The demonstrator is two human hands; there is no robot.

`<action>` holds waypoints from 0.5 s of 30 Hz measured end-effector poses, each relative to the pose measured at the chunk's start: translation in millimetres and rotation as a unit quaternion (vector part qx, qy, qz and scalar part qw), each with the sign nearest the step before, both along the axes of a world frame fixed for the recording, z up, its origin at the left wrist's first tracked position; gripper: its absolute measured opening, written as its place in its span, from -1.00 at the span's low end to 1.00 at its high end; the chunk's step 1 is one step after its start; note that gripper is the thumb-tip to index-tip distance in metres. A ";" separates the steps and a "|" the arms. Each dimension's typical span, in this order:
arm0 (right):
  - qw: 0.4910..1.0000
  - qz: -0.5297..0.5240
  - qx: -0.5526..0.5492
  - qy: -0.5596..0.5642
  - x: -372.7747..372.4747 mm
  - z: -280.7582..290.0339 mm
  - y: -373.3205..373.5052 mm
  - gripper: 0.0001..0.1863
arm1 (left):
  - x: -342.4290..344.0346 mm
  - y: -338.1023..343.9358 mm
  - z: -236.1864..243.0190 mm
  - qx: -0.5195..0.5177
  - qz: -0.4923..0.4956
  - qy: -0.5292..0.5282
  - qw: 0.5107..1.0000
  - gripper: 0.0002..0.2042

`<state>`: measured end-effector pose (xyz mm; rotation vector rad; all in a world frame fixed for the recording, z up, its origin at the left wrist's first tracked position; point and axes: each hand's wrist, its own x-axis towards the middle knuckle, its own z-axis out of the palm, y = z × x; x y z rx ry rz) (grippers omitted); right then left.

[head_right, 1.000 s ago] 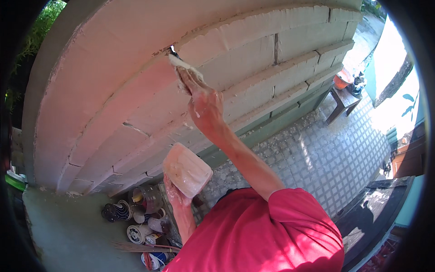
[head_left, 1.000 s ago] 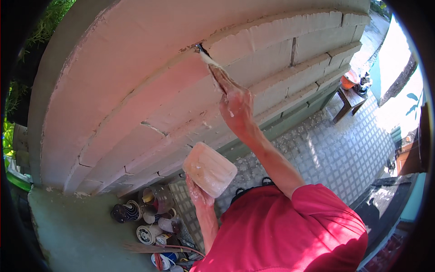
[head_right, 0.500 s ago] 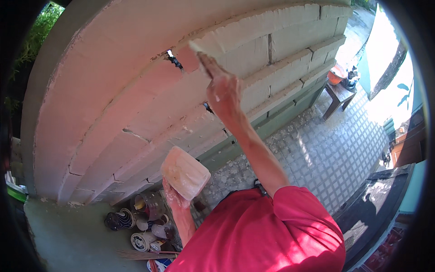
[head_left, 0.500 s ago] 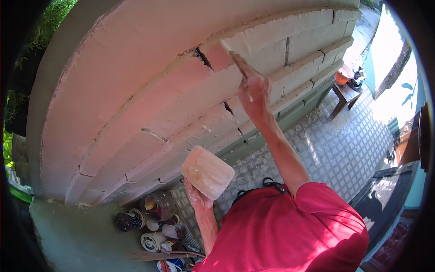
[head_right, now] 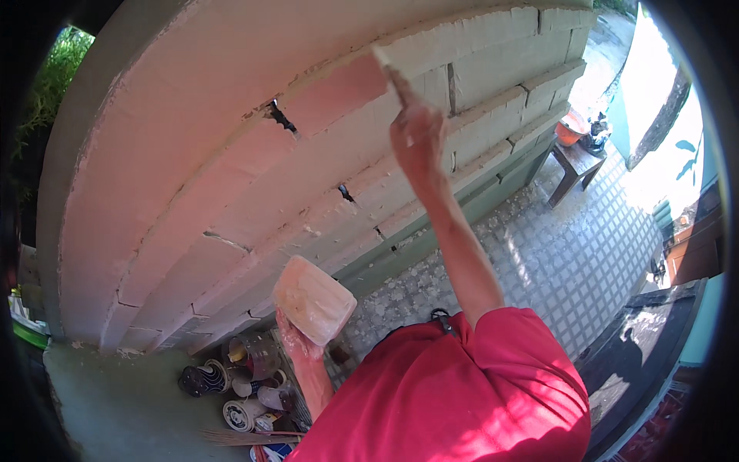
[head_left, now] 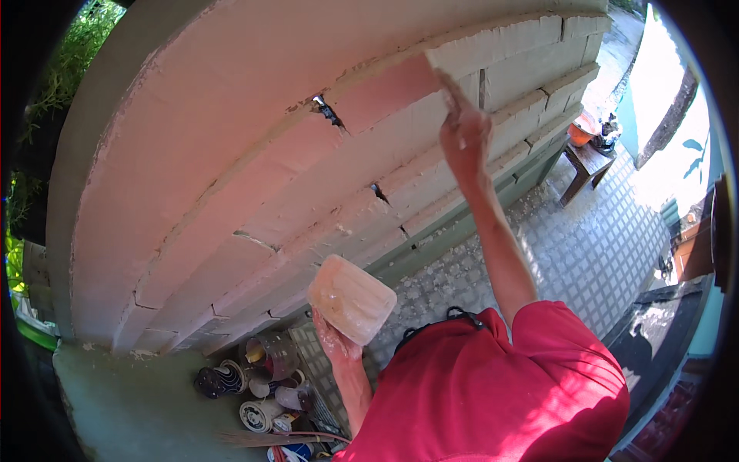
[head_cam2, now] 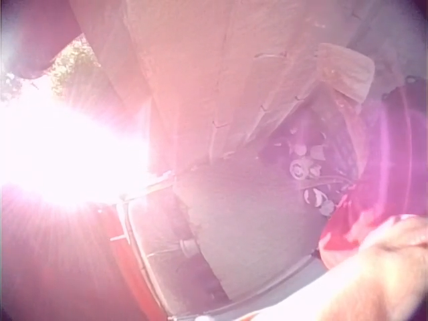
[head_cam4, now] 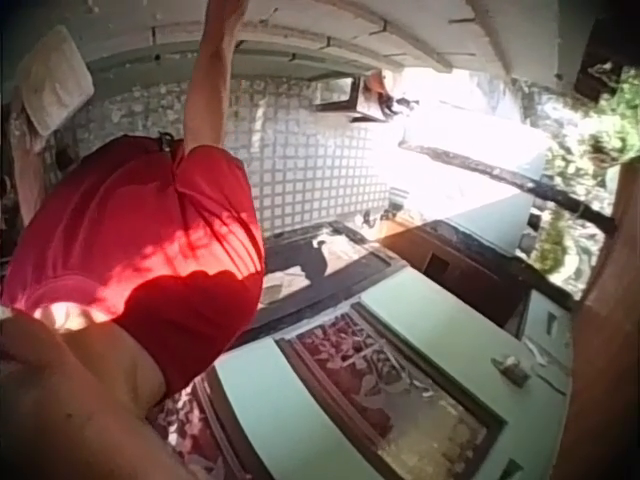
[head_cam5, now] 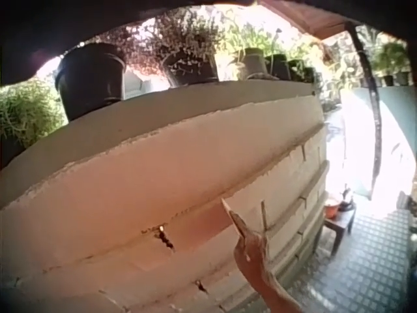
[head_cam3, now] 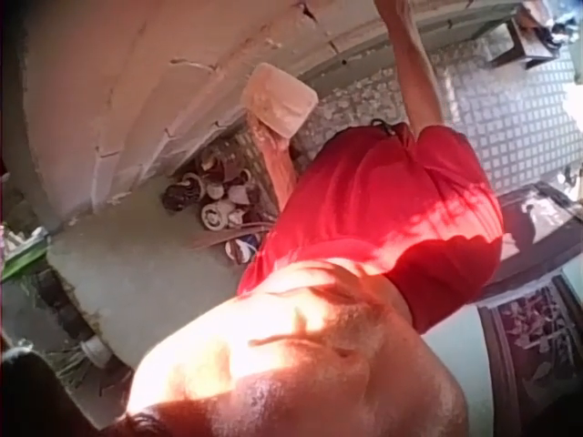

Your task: Applying white patching compound or plaster to cracks in a wall using a putty knife and small container.

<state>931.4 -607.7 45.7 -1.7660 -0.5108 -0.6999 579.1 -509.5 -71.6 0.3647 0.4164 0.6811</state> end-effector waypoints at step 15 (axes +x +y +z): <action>0.994 -0.099 -0.015 -0.036 71.9 1.2 -18.3 -0.34 | 31.8 -18.3 -4.1 0.029 -0.015 0.016 0.999 -0.47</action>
